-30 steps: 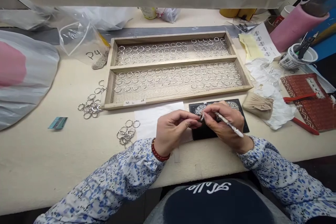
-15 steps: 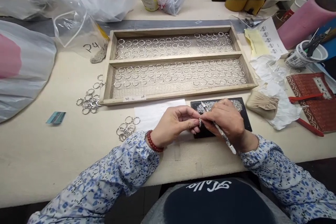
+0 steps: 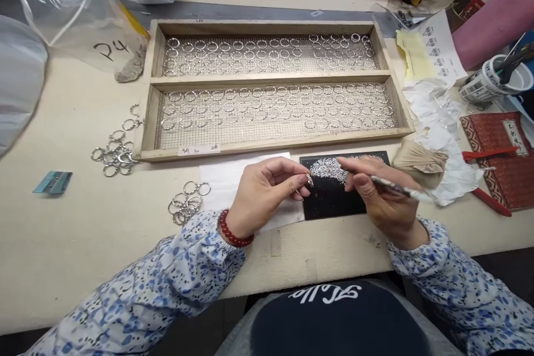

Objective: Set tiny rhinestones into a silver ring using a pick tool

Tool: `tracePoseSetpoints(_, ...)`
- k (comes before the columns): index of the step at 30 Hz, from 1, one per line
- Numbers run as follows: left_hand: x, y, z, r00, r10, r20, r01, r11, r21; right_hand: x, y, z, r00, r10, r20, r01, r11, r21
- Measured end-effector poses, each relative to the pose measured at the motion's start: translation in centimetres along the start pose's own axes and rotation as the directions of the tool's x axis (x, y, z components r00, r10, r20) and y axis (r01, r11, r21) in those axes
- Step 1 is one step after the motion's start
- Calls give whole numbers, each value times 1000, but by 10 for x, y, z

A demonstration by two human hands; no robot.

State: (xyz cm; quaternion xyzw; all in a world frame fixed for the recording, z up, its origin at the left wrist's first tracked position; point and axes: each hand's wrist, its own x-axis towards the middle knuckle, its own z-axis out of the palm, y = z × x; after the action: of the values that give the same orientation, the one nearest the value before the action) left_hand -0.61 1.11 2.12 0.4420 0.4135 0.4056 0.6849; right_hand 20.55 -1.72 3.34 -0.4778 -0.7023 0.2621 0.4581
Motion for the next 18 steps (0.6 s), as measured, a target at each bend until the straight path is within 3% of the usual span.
tracePoseSetpoints(3,1,-1,-1,1000,-10,18,10,1000,-19,0,5,5,995,-91,44,93,995,-47)
tracePoseSetpoints(10,0,-6,0,998,-11,-56,11,1000,2,-5,12,13,998,-32,-51,27,994,-102)
tracePoseSetpoints(18,-4,-11,2,999,36,-36,-32,994,100,-5,10,12,1000,-8,2,8,993,-120)
